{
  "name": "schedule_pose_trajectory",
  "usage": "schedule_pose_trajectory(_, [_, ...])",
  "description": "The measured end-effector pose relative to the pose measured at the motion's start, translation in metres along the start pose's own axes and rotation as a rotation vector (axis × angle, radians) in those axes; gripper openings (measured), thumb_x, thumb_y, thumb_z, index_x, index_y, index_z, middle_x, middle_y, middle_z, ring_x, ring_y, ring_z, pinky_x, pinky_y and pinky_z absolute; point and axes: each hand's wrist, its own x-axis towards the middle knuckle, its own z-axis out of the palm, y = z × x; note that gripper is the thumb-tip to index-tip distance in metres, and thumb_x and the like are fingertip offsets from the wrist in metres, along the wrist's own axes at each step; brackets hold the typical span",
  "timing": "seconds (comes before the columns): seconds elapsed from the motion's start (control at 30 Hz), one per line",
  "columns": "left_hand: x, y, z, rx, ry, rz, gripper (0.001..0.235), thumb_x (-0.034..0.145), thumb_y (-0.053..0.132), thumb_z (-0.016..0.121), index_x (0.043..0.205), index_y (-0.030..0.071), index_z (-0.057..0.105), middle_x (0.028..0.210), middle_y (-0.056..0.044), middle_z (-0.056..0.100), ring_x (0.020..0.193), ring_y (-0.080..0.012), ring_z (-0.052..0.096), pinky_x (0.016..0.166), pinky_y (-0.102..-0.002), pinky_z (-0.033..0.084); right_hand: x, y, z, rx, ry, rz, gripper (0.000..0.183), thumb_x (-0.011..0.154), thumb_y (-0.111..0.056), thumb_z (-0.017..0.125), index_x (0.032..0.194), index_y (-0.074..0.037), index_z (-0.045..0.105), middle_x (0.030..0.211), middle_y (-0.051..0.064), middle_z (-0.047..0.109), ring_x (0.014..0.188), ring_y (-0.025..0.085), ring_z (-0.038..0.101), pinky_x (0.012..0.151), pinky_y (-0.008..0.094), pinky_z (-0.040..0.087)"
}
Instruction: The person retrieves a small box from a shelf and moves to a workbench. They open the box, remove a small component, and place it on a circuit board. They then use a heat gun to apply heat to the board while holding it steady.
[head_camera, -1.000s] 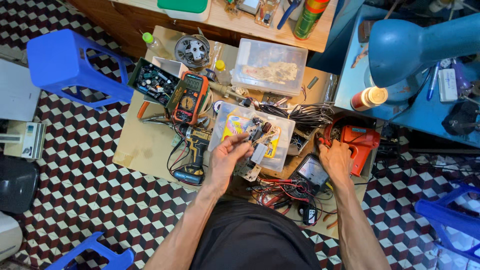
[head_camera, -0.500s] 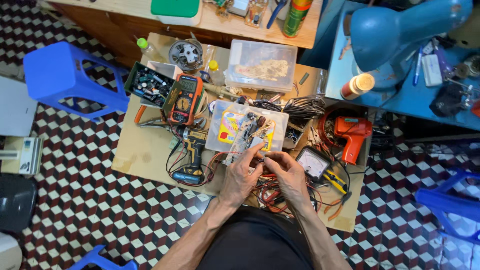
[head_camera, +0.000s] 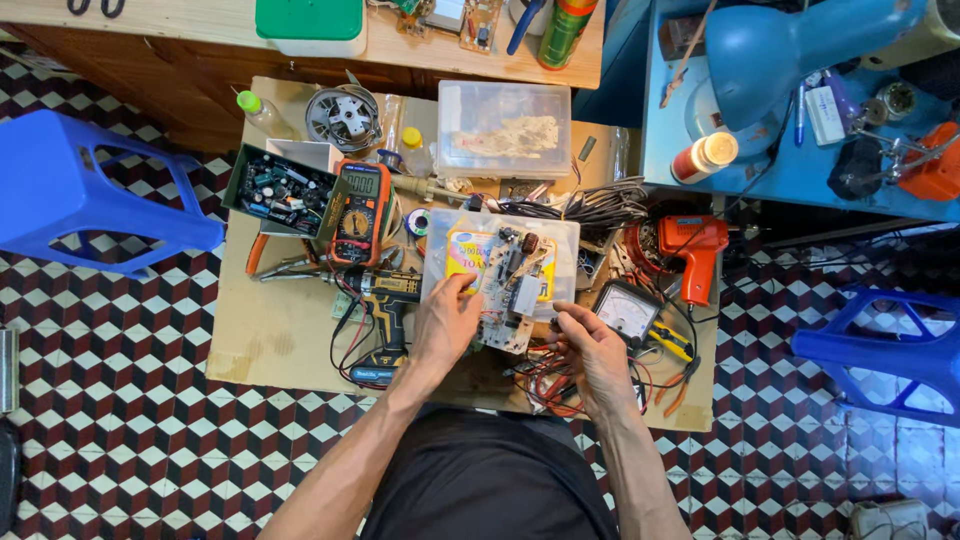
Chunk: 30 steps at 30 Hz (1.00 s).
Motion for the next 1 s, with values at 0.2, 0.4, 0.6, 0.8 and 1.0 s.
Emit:
schedule_pose_trajectory(0.2, [0.018,-0.021,0.021,-0.136,-0.099,-0.212,0.040,0.089,0.027,0.069,0.121,0.003,0.071,0.103,-0.015,0.079,0.088,-0.0185,0.077,0.078,-0.032,0.059,0.010,0.014,0.026,-0.076,-0.014,0.083,0.066,0.094,-0.011,0.068,0.155,-0.002,0.045,0.093,0.006,0.064,0.074,0.011,0.061,0.069,0.027,0.053])
schedule_pose_trajectory(0.4, [0.033,-0.022,0.022,-0.442,-0.259,-0.415,0.046,0.089,0.027,0.073,0.125,-0.001,0.070,0.099,-0.010,0.079,0.084,-0.0136,0.072,0.072,-0.027,0.058,0.009,0.013,0.022,-0.005,0.021,0.108,0.072,0.091,-0.009,0.068,0.156,0.002,0.040,0.095,0.005,0.066,0.078,0.010,0.064,0.070,0.024,0.054])
schedule_pose_trajectory(0.6, [0.037,-0.017,0.023,-0.646,-0.399,-0.196,0.043,0.093,0.019,0.067,0.131,-0.001,0.066,0.105,-0.004,0.076,0.087,-0.0089,0.069,0.075,-0.025,0.058,0.005,0.005,0.012,0.081,0.022,0.131,0.065,0.092,-0.010,0.067,0.151,0.003,0.042,0.095,0.007,0.069,0.081,0.012,0.067,0.071,0.024,0.055])
schedule_pose_trajectory(0.8, [0.036,0.013,0.001,-0.427,-0.374,-0.027,0.041,0.102,0.023,0.060,0.138,0.005,0.065,0.093,-0.009,0.076,0.078,-0.0110,0.063,0.066,-0.031,0.053,-0.006,-0.027,0.017,-0.389,0.169,-0.176,0.033,0.097,-0.015,0.066,0.125,0.003,0.071,0.088,0.005,0.069,0.074,0.010,0.063,0.066,0.023,0.051])
schedule_pose_trajectory(1.0, [0.029,0.069,-0.018,0.163,-0.210,0.289,0.035,0.100,0.022,0.059,0.133,0.030,0.066,0.087,-0.015,0.075,0.078,-0.0278,0.073,0.066,-0.039,0.056,0.004,-0.075,0.032,-1.047,0.021,-0.442,0.034,0.092,-0.017,0.066,0.125,-0.010,0.069,0.084,0.007,0.070,0.072,0.019,0.068,0.068,0.032,0.054])
